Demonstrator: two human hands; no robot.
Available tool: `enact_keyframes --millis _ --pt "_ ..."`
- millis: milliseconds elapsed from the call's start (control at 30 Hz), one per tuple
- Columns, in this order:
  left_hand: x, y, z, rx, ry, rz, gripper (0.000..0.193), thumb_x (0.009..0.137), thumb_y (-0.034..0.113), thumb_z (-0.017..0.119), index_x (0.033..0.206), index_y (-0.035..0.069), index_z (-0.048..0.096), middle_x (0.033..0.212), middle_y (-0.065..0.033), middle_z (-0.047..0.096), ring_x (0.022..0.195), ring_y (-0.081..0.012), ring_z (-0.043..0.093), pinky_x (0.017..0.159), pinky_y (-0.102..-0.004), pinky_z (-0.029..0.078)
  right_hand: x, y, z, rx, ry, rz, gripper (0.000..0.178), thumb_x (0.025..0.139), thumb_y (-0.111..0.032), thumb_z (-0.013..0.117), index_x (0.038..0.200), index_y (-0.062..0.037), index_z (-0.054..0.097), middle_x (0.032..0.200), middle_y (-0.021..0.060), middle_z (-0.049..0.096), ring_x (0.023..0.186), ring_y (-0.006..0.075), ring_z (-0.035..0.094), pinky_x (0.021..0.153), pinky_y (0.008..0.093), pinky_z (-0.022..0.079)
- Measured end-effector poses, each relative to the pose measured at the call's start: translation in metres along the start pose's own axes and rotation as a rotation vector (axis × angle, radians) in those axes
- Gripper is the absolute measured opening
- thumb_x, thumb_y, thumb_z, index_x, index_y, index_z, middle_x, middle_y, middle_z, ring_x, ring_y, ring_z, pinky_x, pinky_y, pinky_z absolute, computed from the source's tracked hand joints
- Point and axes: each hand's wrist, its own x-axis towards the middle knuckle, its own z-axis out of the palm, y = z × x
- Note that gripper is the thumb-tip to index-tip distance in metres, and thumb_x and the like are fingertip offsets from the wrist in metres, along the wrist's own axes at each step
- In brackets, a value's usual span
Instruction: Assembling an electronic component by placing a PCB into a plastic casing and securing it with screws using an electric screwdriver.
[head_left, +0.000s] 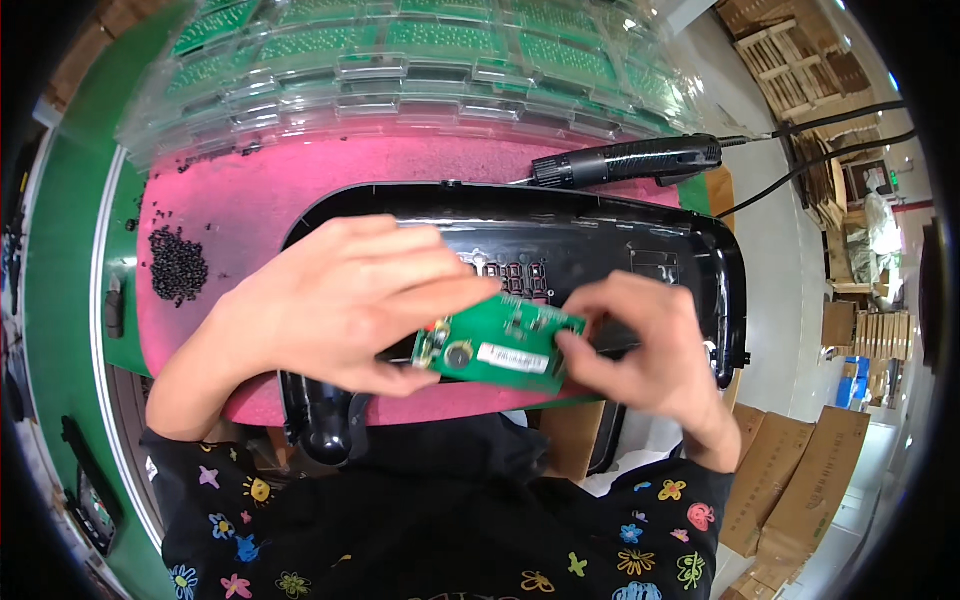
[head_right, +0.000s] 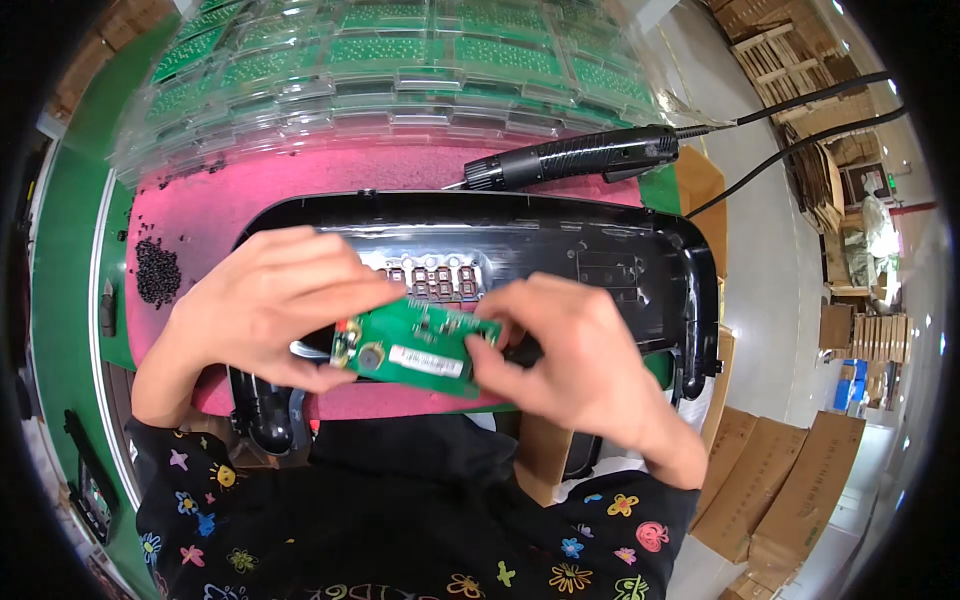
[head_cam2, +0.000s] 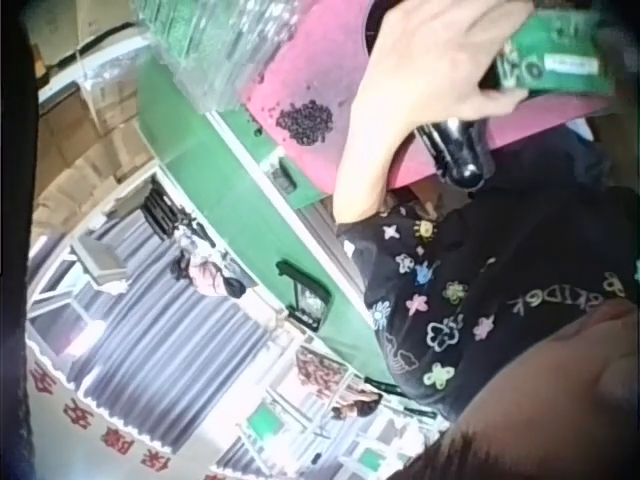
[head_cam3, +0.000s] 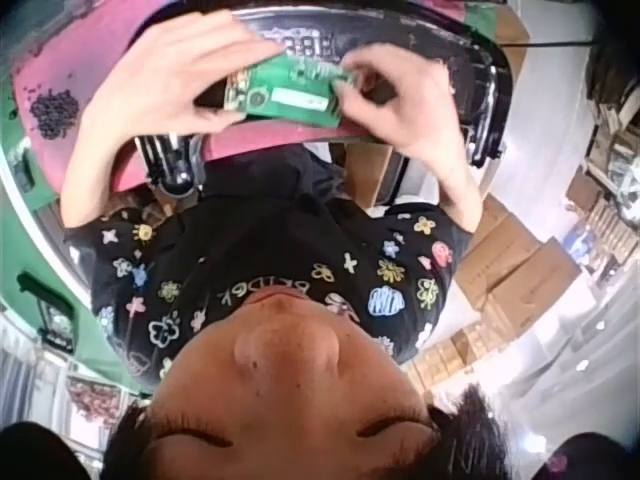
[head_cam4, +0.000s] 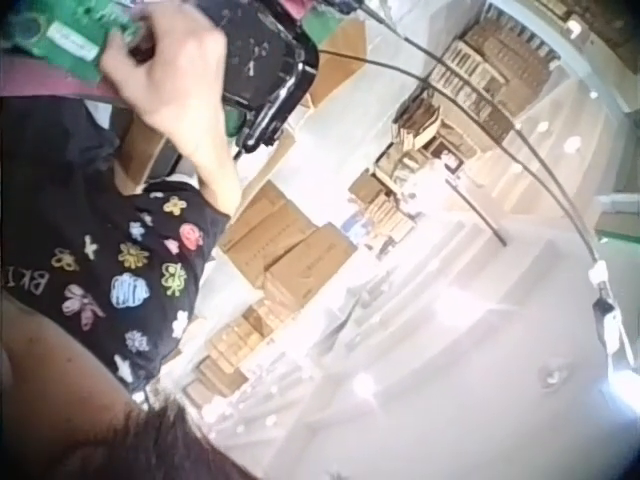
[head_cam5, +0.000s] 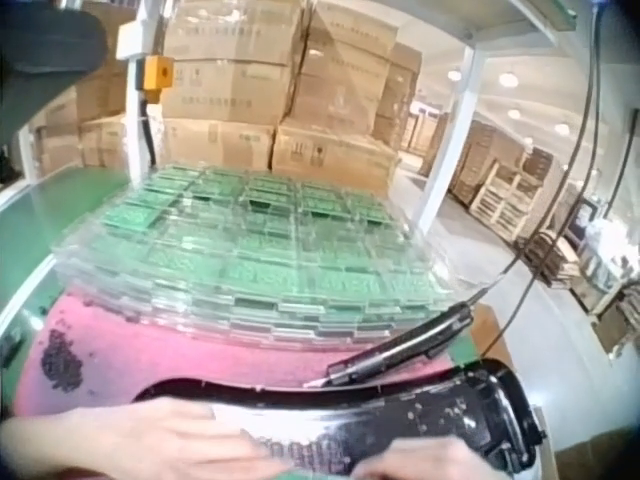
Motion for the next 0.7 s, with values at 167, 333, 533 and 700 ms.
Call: enact_keyframes --millis 167,333,533,700 --pt "-0.004 0.0 -0.001 -0.103 0.046 0.001 0.058 0.057 0.025 0.081 0.106 -0.002 0.067 0.091 -0.0068 0.065 0.077 -0.0216 0.062 0.062 -0.0327 0.047 -0.018 0.009 -0.004 0.2 -0.108 0.039 0.019 0.072 0.0 0.069 0.091 0.0013 0.067 0.065 0.0066 0.059 0.055 0.0179 0.058 0.051 0.0284 0.048" --pt "-0.004 -0.005 -0.002 -0.113 0.078 -0.058 0.058 0.056 0.025 0.082 0.104 -0.002 0.067 0.089 -0.0076 0.066 0.074 -0.0228 0.062 0.061 -0.0325 0.048 -0.012 0.009 -0.004 0.356 -0.092 0.126 0.056 0.065 -0.014 0.086 0.114 -0.0001 0.061 0.094 0.0099 0.065 0.079 0.0202 0.063 0.071 0.0303 0.051" --pt "0.003 -0.006 0.007 -0.058 0.055 -0.22 0.061 0.055 0.023 0.083 0.108 -0.001 0.064 0.091 -0.0094 0.064 0.076 -0.0272 0.061 0.067 -0.0367 0.052 0.005 0.037 0.001 0.095 0.022 -0.084 0.062 0.056 -0.008 0.087 0.112 -0.0024 0.06 0.113 0.0141 0.059 0.105 0.0307 0.061 0.091 0.0367 0.049" --pt "0.007 -0.004 0.013 0.105 0.018 -0.286 0.064 0.057 0.027 0.083 0.11 -0.001 0.061 0.1 -0.0109 0.06 0.084 -0.0287 0.059 0.071 -0.0389 0.051 0.011 0.052 0.009 0.119 0.046 -0.011 0.061 0.056 -0.007 0.083 0.113 -0.004 0.06 0.117 0.0119 0.056 0.109 0.0305 0.056 0.095 0.0387 0.045"
